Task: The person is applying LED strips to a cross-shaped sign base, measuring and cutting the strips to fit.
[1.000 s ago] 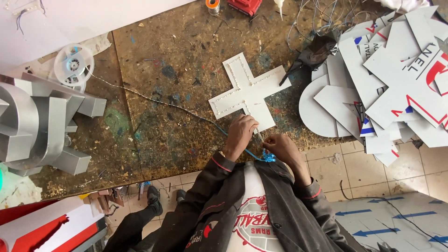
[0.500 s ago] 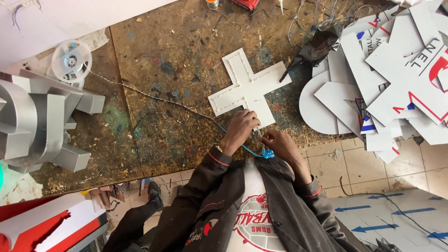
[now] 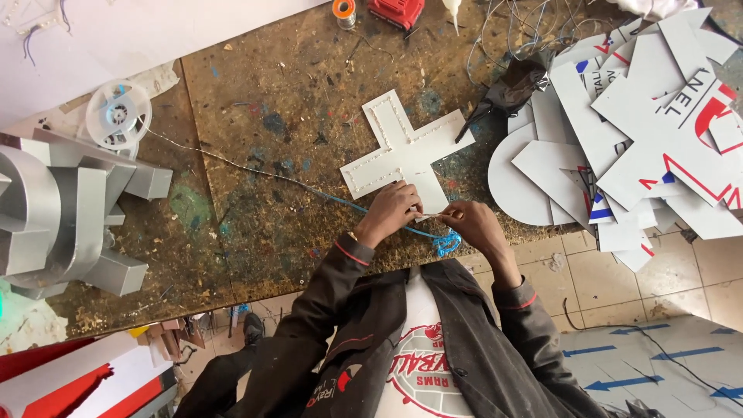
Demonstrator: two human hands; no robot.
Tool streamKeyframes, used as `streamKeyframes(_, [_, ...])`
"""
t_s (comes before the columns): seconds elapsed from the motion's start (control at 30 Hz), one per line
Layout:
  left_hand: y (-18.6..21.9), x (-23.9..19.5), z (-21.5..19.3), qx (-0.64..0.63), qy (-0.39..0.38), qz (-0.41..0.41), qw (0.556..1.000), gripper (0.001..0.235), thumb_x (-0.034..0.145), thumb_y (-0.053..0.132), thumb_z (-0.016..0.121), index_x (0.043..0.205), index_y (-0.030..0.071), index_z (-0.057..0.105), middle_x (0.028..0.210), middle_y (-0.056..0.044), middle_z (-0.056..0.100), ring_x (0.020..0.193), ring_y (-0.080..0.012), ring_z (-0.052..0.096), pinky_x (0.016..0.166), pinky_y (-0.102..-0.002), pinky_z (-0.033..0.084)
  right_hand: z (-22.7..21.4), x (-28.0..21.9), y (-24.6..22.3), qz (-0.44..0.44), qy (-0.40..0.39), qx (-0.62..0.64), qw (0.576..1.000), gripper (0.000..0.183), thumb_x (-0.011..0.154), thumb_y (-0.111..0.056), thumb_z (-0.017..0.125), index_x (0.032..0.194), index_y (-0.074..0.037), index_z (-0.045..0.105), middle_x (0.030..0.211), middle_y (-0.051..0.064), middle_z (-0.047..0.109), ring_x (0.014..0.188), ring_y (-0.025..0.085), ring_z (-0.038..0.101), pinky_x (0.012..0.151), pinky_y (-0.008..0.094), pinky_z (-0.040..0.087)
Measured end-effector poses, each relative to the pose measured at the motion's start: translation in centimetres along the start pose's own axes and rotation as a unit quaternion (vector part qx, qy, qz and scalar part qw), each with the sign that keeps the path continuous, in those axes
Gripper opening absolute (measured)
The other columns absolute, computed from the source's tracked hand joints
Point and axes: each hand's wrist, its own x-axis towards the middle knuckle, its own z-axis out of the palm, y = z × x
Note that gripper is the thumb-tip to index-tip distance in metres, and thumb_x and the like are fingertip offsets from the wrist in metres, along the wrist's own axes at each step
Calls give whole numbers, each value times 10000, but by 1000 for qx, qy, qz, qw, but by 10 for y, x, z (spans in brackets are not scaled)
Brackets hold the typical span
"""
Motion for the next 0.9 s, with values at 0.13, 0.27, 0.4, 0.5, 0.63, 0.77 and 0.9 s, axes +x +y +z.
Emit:
streamKeyframes(0.13, [0,-6,12,-23,12,-71,997,207,1036,348,868,1010,179,750,1057,3,583,1155,-221,609,1161,-526,519,2,20,6,0,9,-6,1000,269,941,-414,805,1096,-224,917,983,132,882,1058,488,797,929,623,601])
streamKeyframes(0.27, [-1,-8,26,-49,20,-127,990,189,1053,333,844,1020,169,756,1107,-14,552,1228,-247,580,1190,-570,465,7,34,12,-5,12,-33,999,285,917,-444,826,1091,-239,920,999,128,875,1053,493,791,920,626,604])
streamKeyframes(0.4, [2,-10,27,-50,31,-130,990,157,1095,279,807,1043,147,741,1126,-47,550,1230,-286,573,1184,-599,453,2,41,6,-3,-13,-47,999,334,904,-471,814,1110,-230,918,1063,142,879,1116,497,777,957,632,594])
streamKeyframes(0.5, [8,-11,23,-47,38,-128,990,192,1104,298,802,1036,134,728,1113,-50,546,1216,-288,575,1169,-599,457,6,50,12,2,-27,-51,998,338,898,-473,808,1105,-231,922,1086,140,883,1131,486,782,982,622,593])
streamKeyframes(0.63, [14,-12,28,-46,49,-130,989,208,1135,287,768,1045,111,705,1121,-64,536,1224,-300,569,1166,-607,448,-4,46,1,-5,-52,-49,997,381,900,-470,813,1131,-189,926,1109,191,879,1157,517,774,997,621,586])
streamKeyframes(0.77, [11,-5,49,27,52,-136,989,260,1155,283,726,993,88,671,1101,-85,519,1163,-305,553,1103,-560,458,-4,49,-4,1,-47,-57,997,400,904,-499,815,1098,-169,930,1114,190,880,1162,521,769,995,633,587])
streamKeyframes(0.9, [18,-1,55,80,46,-156,983,287,1131,287,733,945,84,649,1106,-120,531,1119,-329,560,1031,-558,466,2,52,-3,17,-33,-84,996,390,900,-557,793,1049,-225,934,1120,129,886,1177,472,774,1003,615,603])
